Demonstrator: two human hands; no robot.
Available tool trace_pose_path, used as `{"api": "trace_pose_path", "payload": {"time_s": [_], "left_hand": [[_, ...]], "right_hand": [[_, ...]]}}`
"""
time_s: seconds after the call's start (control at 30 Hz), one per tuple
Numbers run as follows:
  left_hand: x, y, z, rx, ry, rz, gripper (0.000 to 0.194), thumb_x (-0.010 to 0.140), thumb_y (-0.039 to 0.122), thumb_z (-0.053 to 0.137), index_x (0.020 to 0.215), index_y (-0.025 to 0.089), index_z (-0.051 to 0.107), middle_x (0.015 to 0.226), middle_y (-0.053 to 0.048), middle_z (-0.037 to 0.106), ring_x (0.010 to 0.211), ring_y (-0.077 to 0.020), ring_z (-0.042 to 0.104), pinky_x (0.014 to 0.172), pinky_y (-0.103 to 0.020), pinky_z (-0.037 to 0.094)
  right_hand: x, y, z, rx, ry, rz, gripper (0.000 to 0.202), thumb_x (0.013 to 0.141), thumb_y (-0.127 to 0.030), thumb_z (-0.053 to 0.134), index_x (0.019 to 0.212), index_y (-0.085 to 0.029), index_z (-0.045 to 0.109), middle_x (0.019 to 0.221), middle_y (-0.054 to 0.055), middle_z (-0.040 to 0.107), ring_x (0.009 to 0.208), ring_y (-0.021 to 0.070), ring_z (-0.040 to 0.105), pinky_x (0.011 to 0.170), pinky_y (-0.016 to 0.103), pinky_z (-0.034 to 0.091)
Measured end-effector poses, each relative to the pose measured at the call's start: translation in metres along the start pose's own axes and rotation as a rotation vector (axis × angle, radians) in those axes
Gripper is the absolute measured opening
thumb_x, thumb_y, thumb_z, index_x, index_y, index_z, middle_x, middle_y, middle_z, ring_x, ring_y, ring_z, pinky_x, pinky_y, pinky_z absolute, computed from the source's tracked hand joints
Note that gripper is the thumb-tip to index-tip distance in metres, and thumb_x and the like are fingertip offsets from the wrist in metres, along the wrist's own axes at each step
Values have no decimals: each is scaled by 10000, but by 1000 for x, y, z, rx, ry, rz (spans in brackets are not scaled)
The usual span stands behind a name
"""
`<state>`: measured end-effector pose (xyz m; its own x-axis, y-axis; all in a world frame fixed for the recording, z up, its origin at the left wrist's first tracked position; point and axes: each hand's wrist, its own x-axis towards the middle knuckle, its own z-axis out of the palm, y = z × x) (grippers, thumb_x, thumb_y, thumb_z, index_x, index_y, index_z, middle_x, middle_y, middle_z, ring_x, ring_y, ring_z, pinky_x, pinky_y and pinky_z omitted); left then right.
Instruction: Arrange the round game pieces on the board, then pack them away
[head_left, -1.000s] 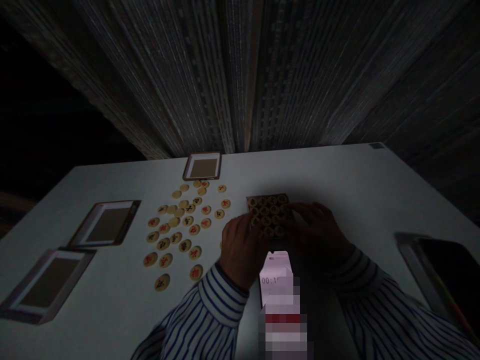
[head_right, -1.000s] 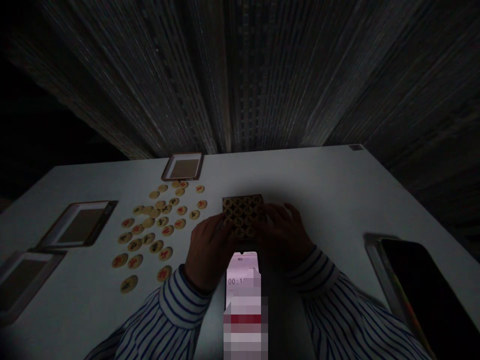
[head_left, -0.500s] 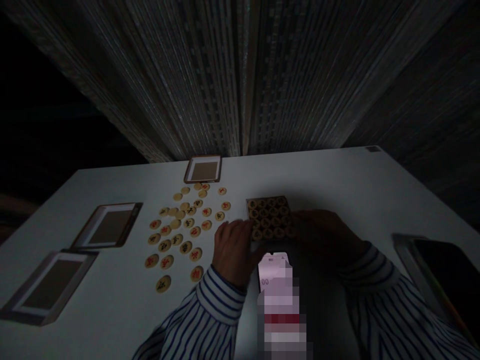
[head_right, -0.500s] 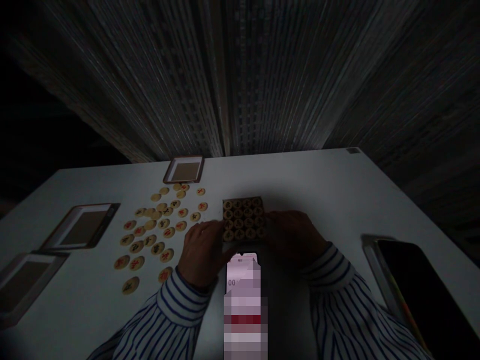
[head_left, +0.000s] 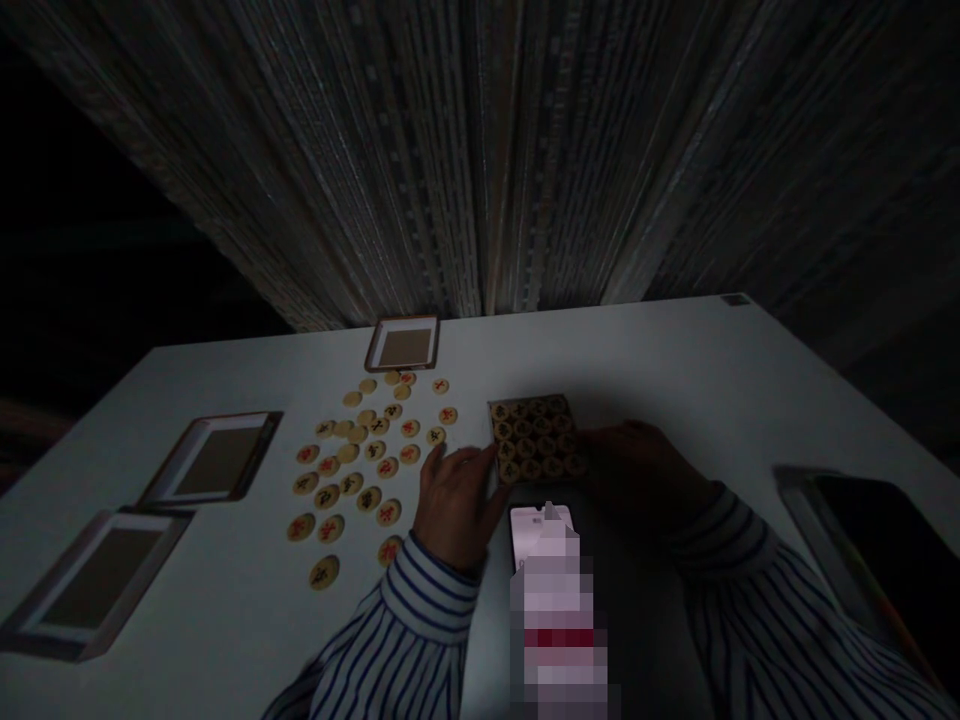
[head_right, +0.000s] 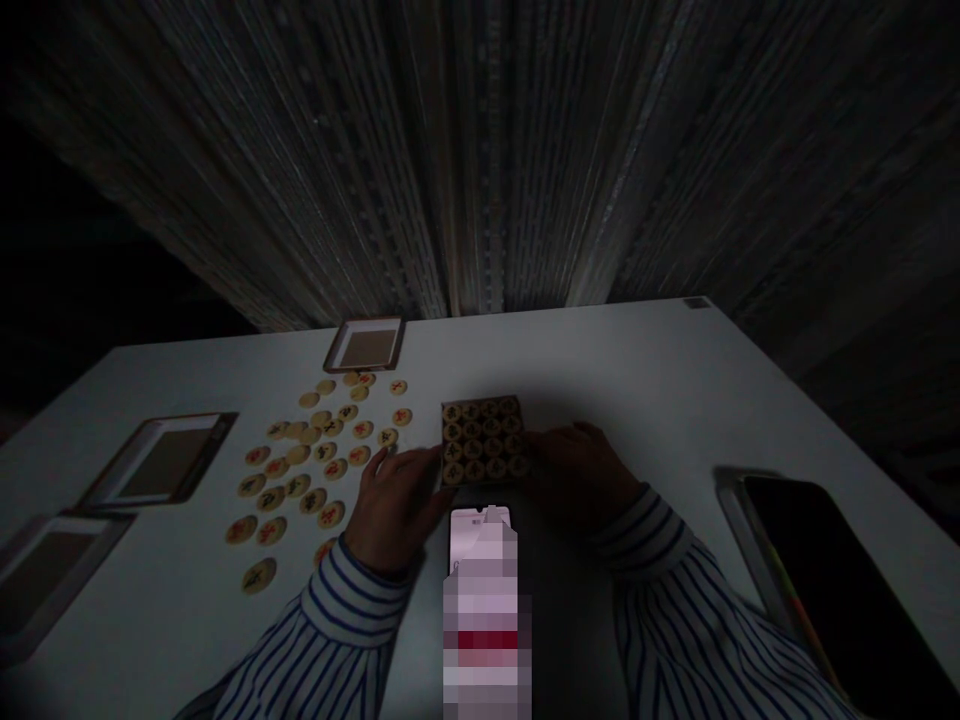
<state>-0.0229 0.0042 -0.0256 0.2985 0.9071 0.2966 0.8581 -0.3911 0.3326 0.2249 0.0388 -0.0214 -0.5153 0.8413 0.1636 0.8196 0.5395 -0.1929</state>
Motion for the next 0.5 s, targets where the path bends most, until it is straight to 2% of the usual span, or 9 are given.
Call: {"api": "trace_pose_path", "payload": {"time_s": [0.13, 0.33, 0.5], "left_hand": [[1, 1, 0, -6, 28, -14, 358, 795, 263, 550, 1145, 188, 539, 1031, -89, 666, 1000, -226, 580, 1000, -520, 290], [1, 2, 0, -16, 20, -24, 358, 793, 254, 549, 1146, 190, 546, 1020, -87, 670, 989, -223, 589, 1003, -519, 297], [1, 1, 2, -15, 32, -22, 361, 804, 257, 546, 1157, 185, 536, 1027, -92, 669, 993, -222, 587, 1000, -521, 299]], "right_hand": [[0, 0, 0, -3, -31, 17, 376, 769, -326, 528, 1123, -204, 559, 995, 85, 671, 917, 233, 608, 864, 431, 365], [2, 1, 1, -7, -43, 21, 393, 756, -328, 541, 1124, -192, 556, 1016, 102, 666, 923, 246, 603, 878, 449, 353], [2, -1, 1, 1, -12, 32, 392, 748, -321, 552, 1116, -185, 557, 992, 98, 672, 939, 261, 602, 885, 463, 356]]}}
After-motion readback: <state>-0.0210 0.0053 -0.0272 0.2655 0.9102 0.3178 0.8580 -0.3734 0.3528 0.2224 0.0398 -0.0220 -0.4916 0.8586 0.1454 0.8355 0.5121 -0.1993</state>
